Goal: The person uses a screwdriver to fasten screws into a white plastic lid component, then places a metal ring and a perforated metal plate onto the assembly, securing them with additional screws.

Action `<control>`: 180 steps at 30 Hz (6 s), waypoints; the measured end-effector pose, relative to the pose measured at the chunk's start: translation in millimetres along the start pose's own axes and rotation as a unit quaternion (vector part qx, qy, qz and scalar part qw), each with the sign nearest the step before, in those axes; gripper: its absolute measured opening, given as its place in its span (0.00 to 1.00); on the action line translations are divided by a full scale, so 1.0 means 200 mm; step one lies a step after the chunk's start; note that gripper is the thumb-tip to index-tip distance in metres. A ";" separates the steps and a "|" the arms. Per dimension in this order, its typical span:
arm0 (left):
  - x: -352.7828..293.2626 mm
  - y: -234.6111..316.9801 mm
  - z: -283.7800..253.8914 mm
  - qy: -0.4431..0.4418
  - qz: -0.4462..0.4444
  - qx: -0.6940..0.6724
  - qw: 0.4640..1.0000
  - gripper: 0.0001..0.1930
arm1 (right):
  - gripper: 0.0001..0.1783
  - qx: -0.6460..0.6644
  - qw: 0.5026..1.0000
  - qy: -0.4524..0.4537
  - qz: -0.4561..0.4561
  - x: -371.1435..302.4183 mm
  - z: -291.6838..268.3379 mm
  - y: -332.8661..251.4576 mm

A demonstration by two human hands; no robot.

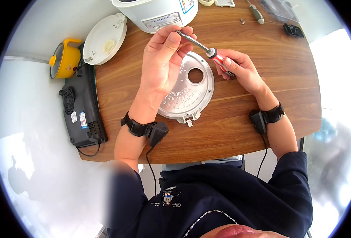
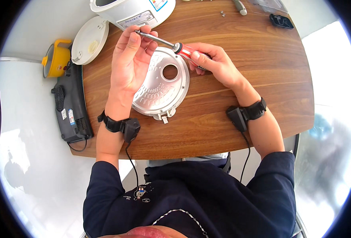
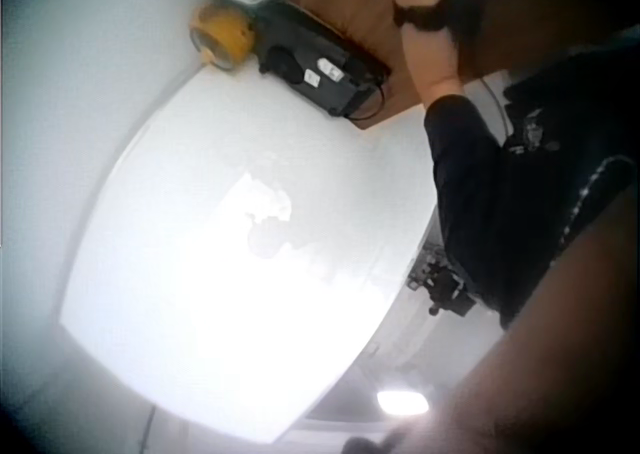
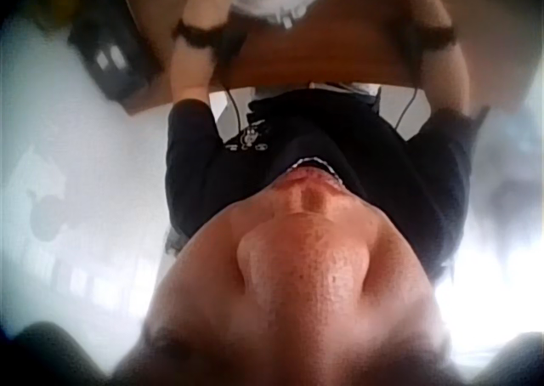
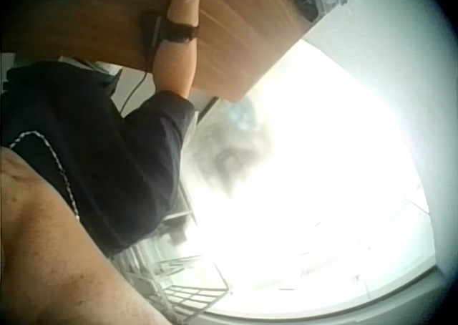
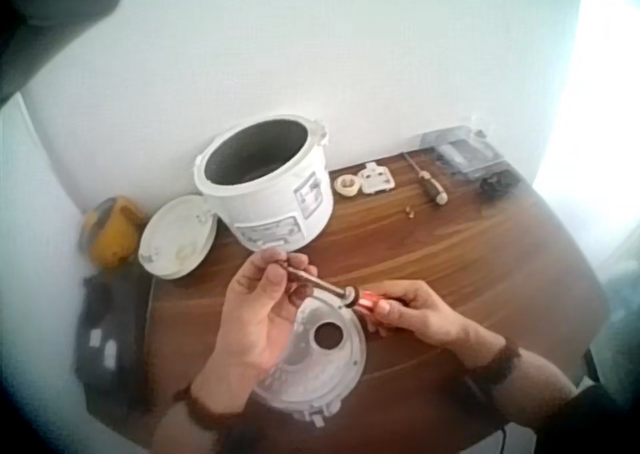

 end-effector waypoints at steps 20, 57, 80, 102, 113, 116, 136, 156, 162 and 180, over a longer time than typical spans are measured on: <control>0.04 0.26 0.01 -0.023 0.067 0.359 0.931 0.07 | 0.26 -0.047 0.998 0.030 -0.005 -0.01 0.00 0.00; -0.44 0.38 -0.56 0.021 -0.025 0.561 0.827 0.06 | 0.25 -0.400 0.857 -0.116 -0.302 0.44 1.05 -0.80; -0.46 0.30 -0.66 0.018 -0.046 0.555 0.830 0.06 | 0.22 -0.501 0.788 -0.116 -0.338 0.44 1.18 -0.71; -0.45 0.34 -0.62 -0.017 -0.018 0.563 0.826 0.07 | 0.23 -0.488 0.824 -0.199 -0.207 0.45 1.17 -0.75; -0.44 0.28 -0.68 -0.039 -0.028 0.511 0.858 0.07 | 0.15 -0.631 0.618 -0.250 -0.397 0.42 1.29 -0.80; -0.46 0.29 -0.68 -0.064 -0.020 0.508 0.859 0.10 | 0.14 -0.642 0.617 -0.240 -0.387 0.46 1.29 -0.76; -0.47 0.31 -0.61 -0.098 -0.034 0.579 0.809 0.26 | 0.19 -0.767 0.567 -0.242 -0.179 0.43 1.39 -0.72; -0.49 0.30 -0.63 -0.085 -0.055 0.570 0.815 0.27 | 0.17 -0.731 0.616 -0.234 -0.178 0.32 1.40 -0.79; -0.45 0.28 -0.59 -0.102 -0.041 0.559 0.822 0.26 | 0.18 -0.764 0.566 -0.206 -0.230 0.29 1.38 -0.79; -0.55 0.33 -0.68 -0.038 -0.097 0.576 0.811 0.25 | 0.14 -0.659 0.665 -0.203 -0.287 0.31 1.35 -0.71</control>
Point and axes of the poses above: each hand's wrist, its own x-axis towards the middle knuckle, its own z-axis out of the palm, y = z × x, the point moved 8 cm from there along x, towards the middle knuckle, and after that the axes turned 2 degrees about -y, right-handed, at the moved point
